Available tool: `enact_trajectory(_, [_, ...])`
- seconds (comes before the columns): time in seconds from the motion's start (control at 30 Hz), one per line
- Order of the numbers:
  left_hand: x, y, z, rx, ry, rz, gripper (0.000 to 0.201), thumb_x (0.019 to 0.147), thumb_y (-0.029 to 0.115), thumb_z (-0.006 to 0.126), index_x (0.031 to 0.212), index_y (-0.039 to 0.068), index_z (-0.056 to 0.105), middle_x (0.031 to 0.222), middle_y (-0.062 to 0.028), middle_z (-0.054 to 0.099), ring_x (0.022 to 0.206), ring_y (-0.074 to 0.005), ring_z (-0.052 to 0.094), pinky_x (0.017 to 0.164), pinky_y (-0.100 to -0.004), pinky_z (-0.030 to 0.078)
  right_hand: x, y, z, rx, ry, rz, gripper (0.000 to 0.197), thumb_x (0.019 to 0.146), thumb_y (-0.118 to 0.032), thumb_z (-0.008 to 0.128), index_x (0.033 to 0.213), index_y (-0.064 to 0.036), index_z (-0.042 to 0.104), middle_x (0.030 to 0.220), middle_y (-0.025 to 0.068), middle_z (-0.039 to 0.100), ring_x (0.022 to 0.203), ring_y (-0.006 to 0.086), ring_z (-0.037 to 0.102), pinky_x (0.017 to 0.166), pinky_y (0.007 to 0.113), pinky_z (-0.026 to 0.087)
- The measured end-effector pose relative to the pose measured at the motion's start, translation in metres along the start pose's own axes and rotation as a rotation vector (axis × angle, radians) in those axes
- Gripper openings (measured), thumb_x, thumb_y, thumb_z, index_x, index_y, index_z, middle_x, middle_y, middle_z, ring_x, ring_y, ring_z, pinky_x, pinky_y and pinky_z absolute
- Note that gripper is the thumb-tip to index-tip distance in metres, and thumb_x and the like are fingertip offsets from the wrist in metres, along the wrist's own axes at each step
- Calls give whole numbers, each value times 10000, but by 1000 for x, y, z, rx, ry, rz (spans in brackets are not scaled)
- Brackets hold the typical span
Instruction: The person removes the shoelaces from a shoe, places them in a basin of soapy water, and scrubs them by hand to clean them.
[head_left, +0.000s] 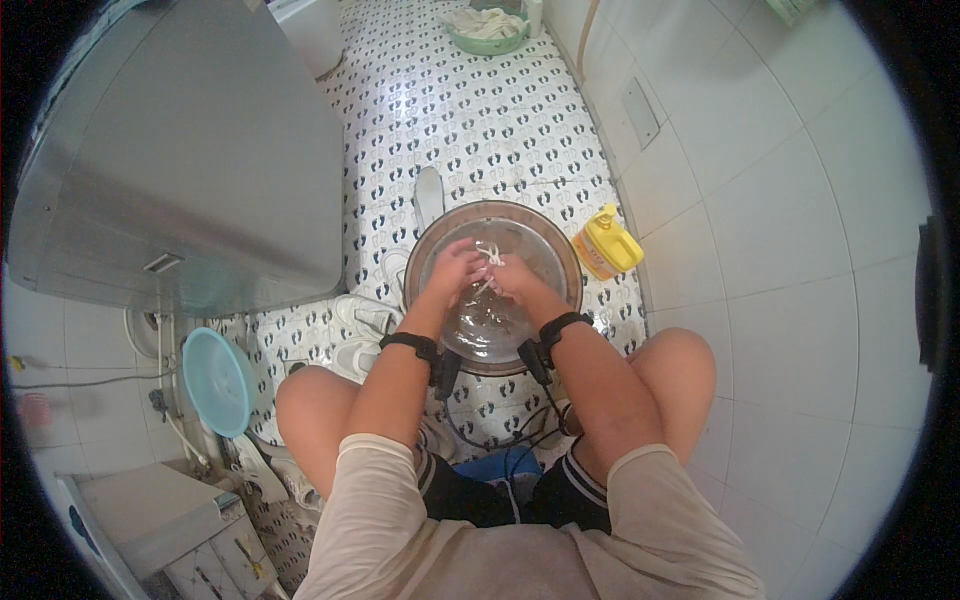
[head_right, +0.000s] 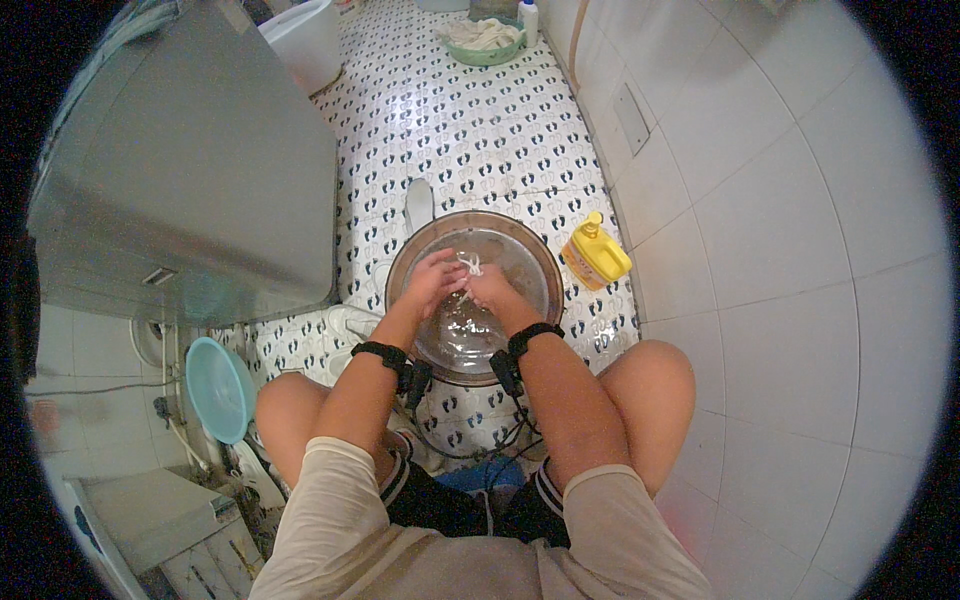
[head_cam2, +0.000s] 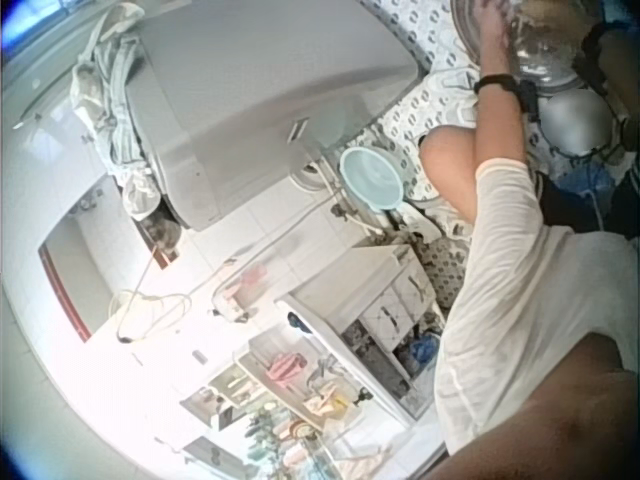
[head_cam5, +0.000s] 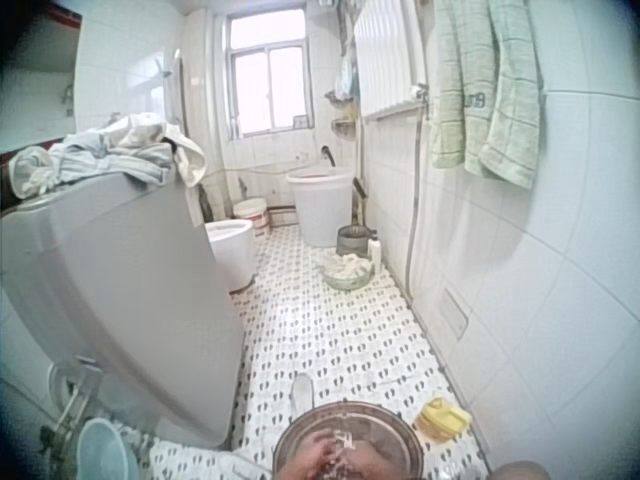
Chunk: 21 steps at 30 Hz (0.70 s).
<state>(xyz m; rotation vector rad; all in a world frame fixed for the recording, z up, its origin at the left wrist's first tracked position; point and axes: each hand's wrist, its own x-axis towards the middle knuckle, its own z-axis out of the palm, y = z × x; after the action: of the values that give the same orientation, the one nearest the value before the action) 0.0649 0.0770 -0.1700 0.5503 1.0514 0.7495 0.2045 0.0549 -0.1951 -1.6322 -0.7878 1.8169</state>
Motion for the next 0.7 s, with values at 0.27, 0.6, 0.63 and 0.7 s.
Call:
enact_trajectory(0.27, [-6, -4, -18, 314, 72, -80, 425, 858, 267, 500, 1240, 124, 379, 1127, -116, 488, 923, -240, 536, 710, -432, 499, -15, -21, 8, -8, 211, 4, 244, 815, -285, 541, 813, -43, 575, 574, 34, 521, 438, 147, 469, 408, 267, 386])
enact_trajectory(0.6, [-15, 5, 6, 176, 36, -241, 532, 858, 498, 430, 1253, 149, 362, 1226, -76, 430, 1028, -287, 488, 789, -508, 454, -8, -17, 10, -654, 30, -361, 365, 781, -354, 561, 882, -3, 578, 725, 85, 606, 586, 195, 573, 540, 316, 453])
enact_trajectory(0.63, [-14, 4, 6, 132, 14, -268, 519, 858, 514, 413, 1228, 150, 391, 1215, -76, 439, 1038, -278, 481, 804, -507, 446, -7, -16, 11, -654, 31, -360, 365, 781, -354, 561, 882, -3, 578, 725, 85, 606, 586, 195, 573, 540, 316, 453])
enact_trajectory(0.7, [-12, 2, 4, 87, -6, -296, 512, 858, 530, 397, 1202, 151, 421, 1204, -75, 449, 1047, -269, 474, 820, -507, 438, -6, -15, 17, -449, 41, -476, 352, 764, -319, 575, 883, 13, 575, 761, 128, 612, 637, 202, 582, 584, 308, 456])
